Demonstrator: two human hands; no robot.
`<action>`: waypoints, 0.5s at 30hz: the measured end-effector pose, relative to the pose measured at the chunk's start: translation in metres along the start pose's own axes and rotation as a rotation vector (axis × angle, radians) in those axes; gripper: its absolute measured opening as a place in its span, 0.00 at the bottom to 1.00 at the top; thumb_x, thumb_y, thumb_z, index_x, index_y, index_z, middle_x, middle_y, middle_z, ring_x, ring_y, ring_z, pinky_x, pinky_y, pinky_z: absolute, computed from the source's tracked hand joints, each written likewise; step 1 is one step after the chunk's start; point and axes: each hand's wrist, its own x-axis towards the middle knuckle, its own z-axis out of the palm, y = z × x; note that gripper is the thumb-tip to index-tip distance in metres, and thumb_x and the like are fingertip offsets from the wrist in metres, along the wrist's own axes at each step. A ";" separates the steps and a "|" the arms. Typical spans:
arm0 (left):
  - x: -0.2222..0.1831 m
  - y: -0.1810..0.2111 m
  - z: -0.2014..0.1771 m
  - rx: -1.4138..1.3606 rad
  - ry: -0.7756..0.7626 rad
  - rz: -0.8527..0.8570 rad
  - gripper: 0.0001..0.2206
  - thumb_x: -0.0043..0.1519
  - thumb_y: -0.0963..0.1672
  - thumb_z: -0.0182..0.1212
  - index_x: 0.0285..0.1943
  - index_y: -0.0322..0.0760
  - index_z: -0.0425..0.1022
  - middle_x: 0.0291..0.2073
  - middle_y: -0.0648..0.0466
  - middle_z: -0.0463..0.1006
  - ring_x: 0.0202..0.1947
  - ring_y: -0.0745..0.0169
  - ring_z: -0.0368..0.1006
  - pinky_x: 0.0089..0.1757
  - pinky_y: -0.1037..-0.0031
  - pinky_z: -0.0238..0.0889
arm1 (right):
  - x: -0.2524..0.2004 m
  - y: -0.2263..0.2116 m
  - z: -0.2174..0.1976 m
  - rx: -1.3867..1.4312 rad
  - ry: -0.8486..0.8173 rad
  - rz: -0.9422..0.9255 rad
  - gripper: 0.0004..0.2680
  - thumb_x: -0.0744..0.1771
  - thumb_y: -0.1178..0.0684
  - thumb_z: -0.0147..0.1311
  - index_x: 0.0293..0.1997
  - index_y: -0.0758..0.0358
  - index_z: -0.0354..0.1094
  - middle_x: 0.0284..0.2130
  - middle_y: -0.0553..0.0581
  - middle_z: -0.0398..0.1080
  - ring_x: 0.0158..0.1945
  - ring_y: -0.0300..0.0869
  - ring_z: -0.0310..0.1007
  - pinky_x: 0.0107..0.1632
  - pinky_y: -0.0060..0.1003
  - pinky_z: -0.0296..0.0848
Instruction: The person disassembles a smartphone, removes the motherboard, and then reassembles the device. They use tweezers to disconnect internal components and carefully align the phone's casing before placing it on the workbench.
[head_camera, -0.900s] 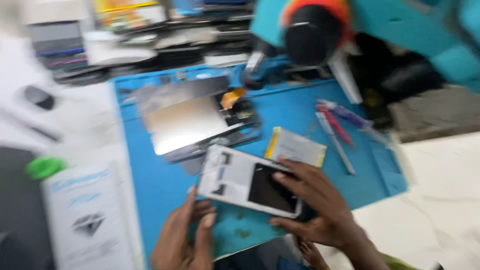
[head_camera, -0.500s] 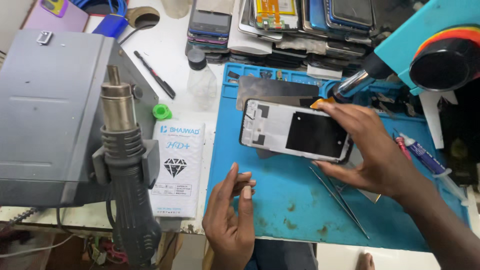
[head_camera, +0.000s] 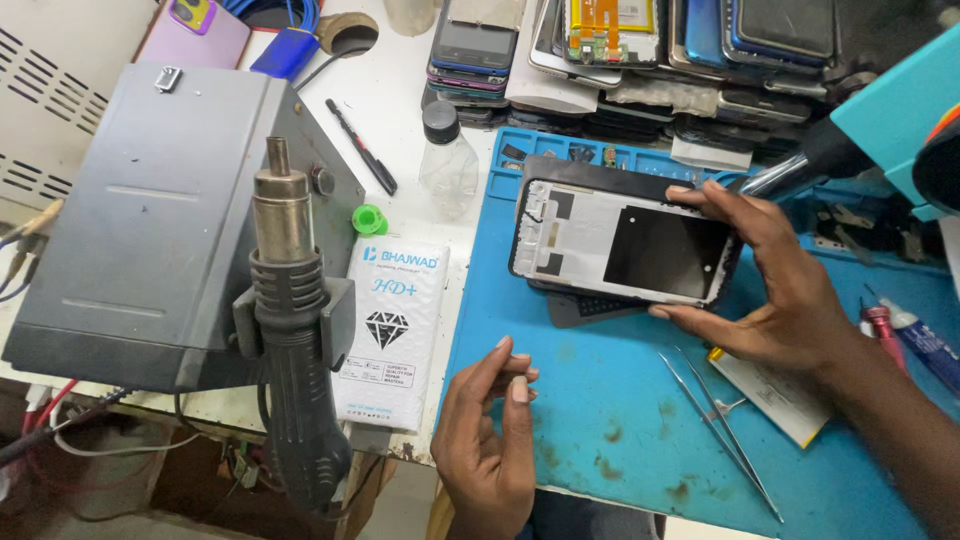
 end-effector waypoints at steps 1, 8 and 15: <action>0.001 0.002 -0.001 -0.052 0.030 -0.035 0.17 0.67 0.36 0.54 0.66 0.24 0.70 0.51 0.41 0.79 0.48 0.59 0.79 0.46 0.71 0.77 | -0.002 -0.003 -0.001 0.040 0.009 -0.021 0.42 0.56 0.50 0.71 0.75 0.58 0.42 0.65 0.66 0.63 0.70 0.54 0.64 0.70 0.49 0.69; 0.005 -0.004 -0.010 -0.270 0.092 -0.095 0.22 0.72 0.43 0.50 0.73 0.24 0.64 0.54 0.40 0.80 0.43 0.63 0.77 0.42 0.71 0.76 | -0.017 -0.021 0.003 0.190 -0.096 -0.135 0.42 0.56 0.47 0.71 0.75 0.53 0.41 0.65 0.67 0.61 0.70 0.55 0.62 0.68 0.51 0.70; 0.001 -0.003 -0.010 -0.406 0.115 -0.074 0.20 0.72 0.43 0.51 0.70 0.22 0.67 0.55 0.40 0.80 0.33 0.66 0.75 0.33 0.73 0.73 | -0.026 -0.021 0.014 0.092 -0.107 -0.148 0.45 0.54 0.47 0.72 0.76 0.51 0.37 0.67 0.66 0.59 0.71 0.56 0.61 0.66 0.51 0.68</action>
